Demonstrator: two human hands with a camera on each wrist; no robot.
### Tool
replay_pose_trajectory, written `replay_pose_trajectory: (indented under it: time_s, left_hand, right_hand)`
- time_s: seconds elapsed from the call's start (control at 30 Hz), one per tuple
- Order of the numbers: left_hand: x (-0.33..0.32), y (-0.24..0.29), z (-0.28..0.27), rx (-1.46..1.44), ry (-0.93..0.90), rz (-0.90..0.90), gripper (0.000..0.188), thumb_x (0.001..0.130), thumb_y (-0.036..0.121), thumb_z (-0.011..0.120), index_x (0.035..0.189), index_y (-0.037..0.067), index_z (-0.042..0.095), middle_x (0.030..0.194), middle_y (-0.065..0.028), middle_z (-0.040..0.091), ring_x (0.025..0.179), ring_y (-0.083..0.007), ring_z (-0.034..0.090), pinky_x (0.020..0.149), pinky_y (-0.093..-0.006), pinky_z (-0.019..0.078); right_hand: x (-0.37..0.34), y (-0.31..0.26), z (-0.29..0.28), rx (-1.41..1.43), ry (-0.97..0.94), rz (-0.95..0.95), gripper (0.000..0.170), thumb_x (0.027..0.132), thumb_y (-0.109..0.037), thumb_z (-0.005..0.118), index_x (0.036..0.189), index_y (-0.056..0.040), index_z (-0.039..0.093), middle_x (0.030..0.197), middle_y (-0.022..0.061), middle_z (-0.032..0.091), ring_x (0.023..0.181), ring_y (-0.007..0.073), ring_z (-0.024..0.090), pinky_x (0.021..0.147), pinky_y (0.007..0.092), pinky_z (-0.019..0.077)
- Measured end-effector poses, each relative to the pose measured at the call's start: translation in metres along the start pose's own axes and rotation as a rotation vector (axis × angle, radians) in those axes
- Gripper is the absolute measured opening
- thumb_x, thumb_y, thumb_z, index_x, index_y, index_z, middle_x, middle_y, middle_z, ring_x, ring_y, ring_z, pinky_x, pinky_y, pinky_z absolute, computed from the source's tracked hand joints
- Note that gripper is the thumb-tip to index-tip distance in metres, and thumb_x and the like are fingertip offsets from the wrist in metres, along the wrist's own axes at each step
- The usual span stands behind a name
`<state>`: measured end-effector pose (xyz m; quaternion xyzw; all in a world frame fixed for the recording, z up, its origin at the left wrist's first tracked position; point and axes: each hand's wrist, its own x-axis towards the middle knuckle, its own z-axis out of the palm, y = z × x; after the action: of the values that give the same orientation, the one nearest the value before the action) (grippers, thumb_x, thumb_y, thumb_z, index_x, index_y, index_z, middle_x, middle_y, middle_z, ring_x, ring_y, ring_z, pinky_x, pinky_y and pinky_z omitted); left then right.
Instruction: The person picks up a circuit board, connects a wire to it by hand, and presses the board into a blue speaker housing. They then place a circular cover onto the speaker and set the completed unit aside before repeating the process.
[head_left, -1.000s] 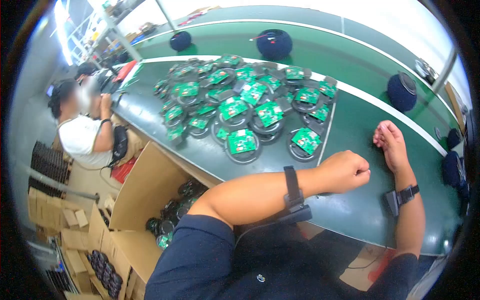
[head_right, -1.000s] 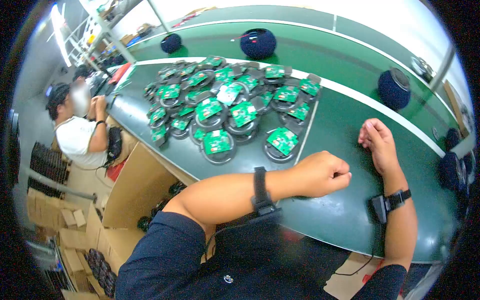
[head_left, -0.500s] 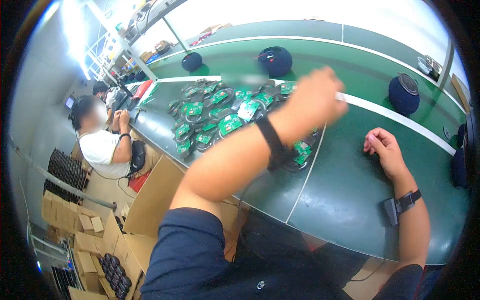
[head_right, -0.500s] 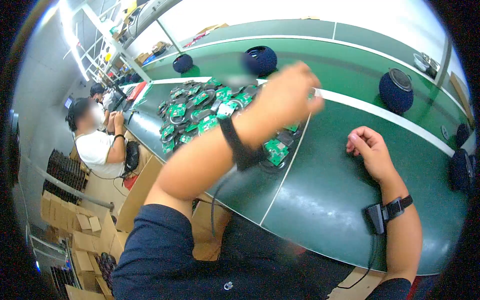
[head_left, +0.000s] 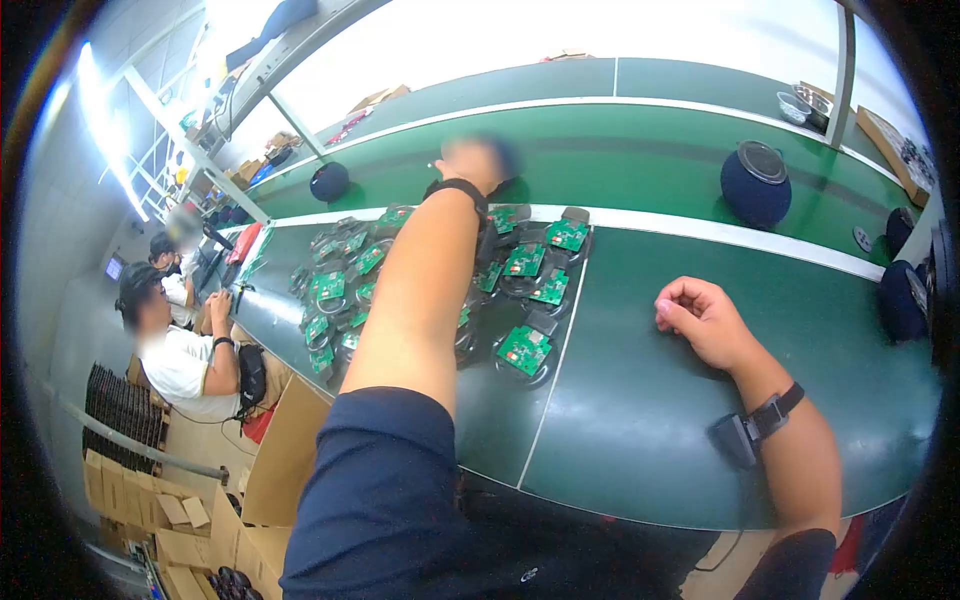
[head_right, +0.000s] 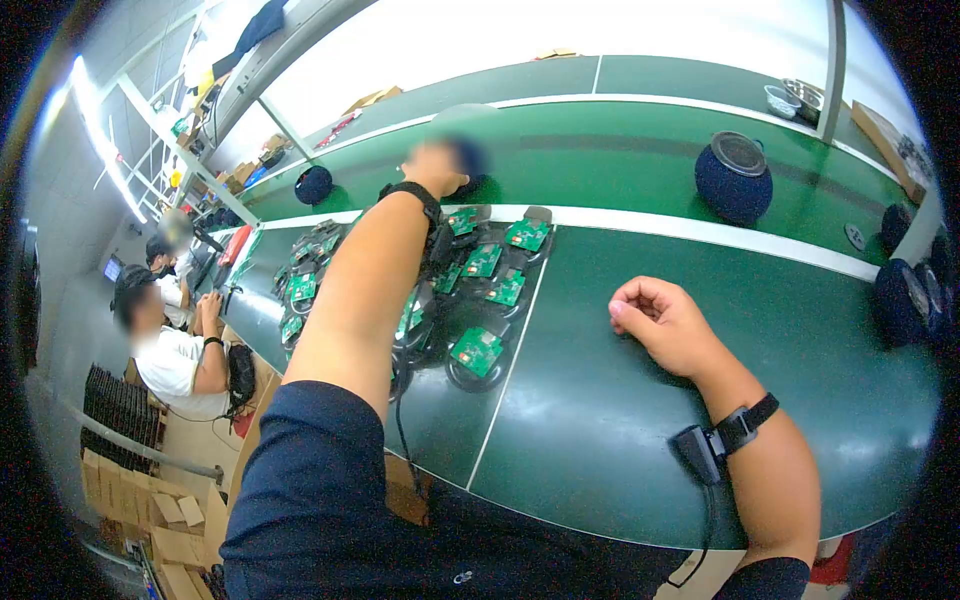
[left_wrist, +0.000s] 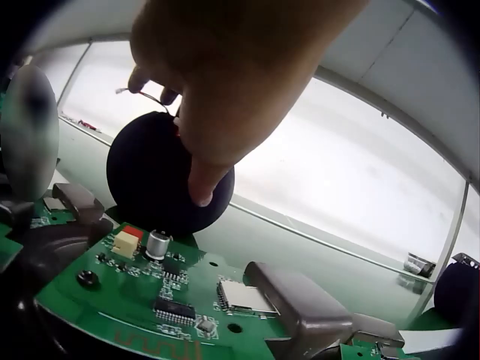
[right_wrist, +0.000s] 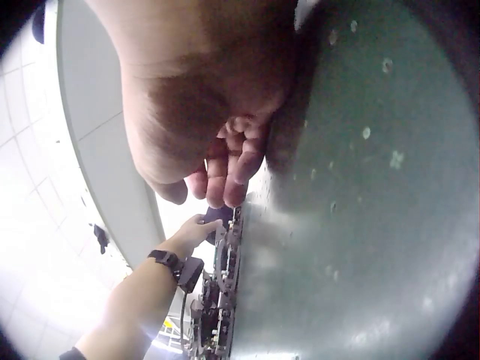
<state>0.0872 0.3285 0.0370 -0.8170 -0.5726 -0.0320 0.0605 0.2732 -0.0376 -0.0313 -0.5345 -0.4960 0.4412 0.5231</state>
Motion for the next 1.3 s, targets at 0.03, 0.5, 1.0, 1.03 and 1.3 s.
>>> replay_pose_trajectory:
  time_s: [0.03, 0.5, 1.0, 1.03, 1.3]
  left_hand:
    - [-0.002, 0.0, 0.0, 0.023, 0.063, 0.061, 0.068, 0.084, 0.041, 0.078, 0.141, 0.016, 0.052, 0.148, -0.0173, 0.045, 0.143, -0.0372, 0.037, 0.112, -0.0622, 0.0353]
    - [-0.012, 0.015, 0.012, 0.078, 0.274, 0.429, 0.06, 0.082, 0.022, 0.079, 0.137, 0.018, 0.056, 0.147, -0.0103, 0.044, 0.145, -0.0326, 0.034, 0.116, -0.0632, 0.0287]
    - [-0.206, 0.073, -0.059, -0.267, 0.143, 1.181, 0.048, 0.076, 0.026, 0.08, 0.114, 0.008, 0.058, 0.134, -0.013, 0.046, 0.135, -0.0374, 0.04, 0.116, -0.0671, 0.0192]
    - [-0.23, 0.074, -0.054, -0.256, 0.062, 1.288, 0.047, 0.077, 0.025, 0.08, 0.115, 0.009, 0.058, 0.135, -0.013, 0.046, 0.137, -0.0373, 0.039, 0.116, -0.0674, 0.0191]
    - [-0.277, -0.003, -0.033, -0.306, 0.349, 0.846, 0.055, 0.083, 0.026, 0.076, 0.131, 0.007, 0.058, 0.137, -0.0164, 0.054, 0.133, -0.0362, 0.047, 0.116, -0.0592, 0.0256]
  right_hand:
    - [0.0, 0.0, 0.0, 0.003, -0.004, -0.001, 0.014, 0.099, -0.017, 0.065, 0.097, -0.0034, 0.062, 0.089, 0.001, 0.064, 0.082, 0.009, 0.061, 0.077, 0.0259, 0.0514]
    - [0.0, -0.001, -0.002, 0.005, -0.013, -0.06, 0.018, 0.098, -0.021, 0.067, 0.103, -0.0037, 0.065, 0.09, 0.0019, 0.067, 0.082, 0.0102, 0.064, 0.077, 0.0271, 0.0519]
    - [0.018, 0.016, -0.016, 0.004, 0.51, -0.401, 0.051, 0.101, -0.021, 0.059, 0.144, -0.0019, 0.041, 0.143, 0.0178, 0.05, 0.137, 0.0256, 0.045, 0.114, 0.0398, 0.034]
    - [0.009, 0.016, -0.013, 0.016, 0.469, -0.454, 0.049, 0.101, -0.02, 0.058, 0.143, -0.0008, 0.041, 0.142, 0.0178, 0.05, 0.136, 0.0251, 0.045, 0.115, 0.0377, 0.0321]
    - [0.0, 0.008, -0.012, 0.022, 0.201, -0.419, 0.042, 0.092, -0.005, 0.055, 0.132, -0.0007, 0.047, 0.133, 0.014, 0.053, 0.13, 0.0236, 0.049, 0.115, 0.0368, 0.0322]
